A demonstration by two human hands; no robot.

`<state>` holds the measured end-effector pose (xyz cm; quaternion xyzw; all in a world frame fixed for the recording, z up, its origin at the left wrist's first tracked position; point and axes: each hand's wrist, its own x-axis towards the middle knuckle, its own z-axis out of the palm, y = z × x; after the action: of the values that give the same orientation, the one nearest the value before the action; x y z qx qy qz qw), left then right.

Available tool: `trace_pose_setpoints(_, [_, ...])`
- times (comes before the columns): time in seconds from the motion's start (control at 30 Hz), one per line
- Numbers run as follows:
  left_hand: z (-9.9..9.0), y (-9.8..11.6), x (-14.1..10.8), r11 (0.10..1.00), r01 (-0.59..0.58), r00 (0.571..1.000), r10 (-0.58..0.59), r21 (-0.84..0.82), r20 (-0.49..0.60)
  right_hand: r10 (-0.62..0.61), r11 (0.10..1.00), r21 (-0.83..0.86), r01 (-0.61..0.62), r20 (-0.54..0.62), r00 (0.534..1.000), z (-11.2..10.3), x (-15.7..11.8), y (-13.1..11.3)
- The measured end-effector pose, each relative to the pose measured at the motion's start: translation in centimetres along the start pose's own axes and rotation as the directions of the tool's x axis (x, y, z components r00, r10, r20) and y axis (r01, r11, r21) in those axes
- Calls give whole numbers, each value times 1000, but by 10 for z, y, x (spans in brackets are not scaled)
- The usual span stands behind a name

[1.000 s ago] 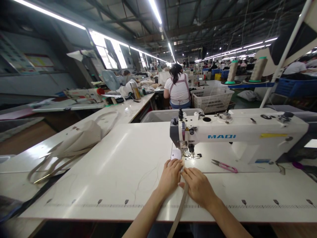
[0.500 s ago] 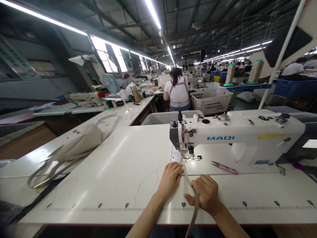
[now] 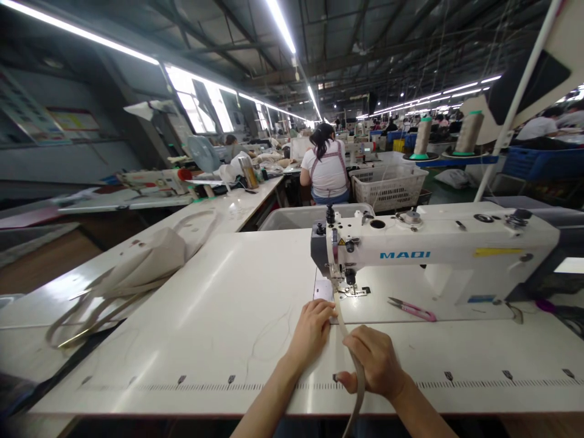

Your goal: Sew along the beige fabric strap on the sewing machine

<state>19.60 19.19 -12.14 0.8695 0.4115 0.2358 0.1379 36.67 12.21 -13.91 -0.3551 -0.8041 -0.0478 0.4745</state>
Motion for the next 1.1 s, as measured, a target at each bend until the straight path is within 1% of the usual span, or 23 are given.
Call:
trace_pose_setpoints(0.13, [0, 1, -2, 1000, 1, 1000, -1, -21, -5, 166, 983, -86, -161, 52, 985, 12, 1, 5])
trace_pose_setpoints(0.2, [-1, 2, -2, 1000, 5, 1000, -5, -30, -11, 217, 975, -65, -212, 75, 973, 17, 2, 6])
trace_pose_setpoints(0.23, [-2, 2, -3, 999, 9, 1000, -10, -34, -17, 219, 975, -40, -217, 89, 972, 18, 3, 6])
trace_pose_setpoints(0.3, [-3, 2, -3, 999, 16, 999, -17, -45, -29, 191, 981, -8, -191, 124, 974, 18, 5, 4])
trace_pose_setpoints(0.37, [-3, 1, -4, 998, 24, 999, -27, -62, -46, 113, 994, -5, -113, 153, 982, 17, 6, 1])
trace_pose_setpoints(0.4, [-4, 0, -4, 997, 25, 998, -29, -70, -53, 62, 998, -9, -62, 148, 987, 16, 5, 0])
trace_pose_setpoints(0.43, [-4, -1, -5, 997, 26, 998, -30, -77, -57, 11, 1000, -10, -10, 121, 993, 15, 4, -1])
trace_pose_setpoints(0.5, [-4, -2, -5, 996, 26, 998, -31, -82, -61, -67, 998, -10, 68, 26, 997, 14, 2, -1])
trace_pose_setpoints(0.57, [-5, -2, -6, 997, 26, 998, -30, -79, -51, -76, 997, -18, 75, -49, 996, 14, -1, 0])
trace_pose_setpoints(0.6, [-5, -2, -6, 997, 28, 998, -32, -77, -47, -59, 998, -19, 58, -56, 997, 13, -1, 1])
trace_pose_setpoints(0.73, [-4, 0, -5, 998, 27, 999, -29, -57, -27, 47, 999, -6, -47, 26, 999, 13, 1, 2])
trace_pose_setpoints(0.83, [-2, 1, -3, 1000, 18, 1000, -18, -14, -6, 122, 992, -45, -119, 80, 989, 13, 3, 4])
trace_pose_setpoints(1.0, [2, -1, -2, 1000, 14, 1000, -14, -1, 19, 156, 985, -109, -136, 207, 966, 14, 6, 6])
trace_pose_setpoints(1.1, [2, 0, -3, 1000, 13, 1000, -13, 0, 27, 159, 984, -123, -130, 257, 953, 12, 8, 5])
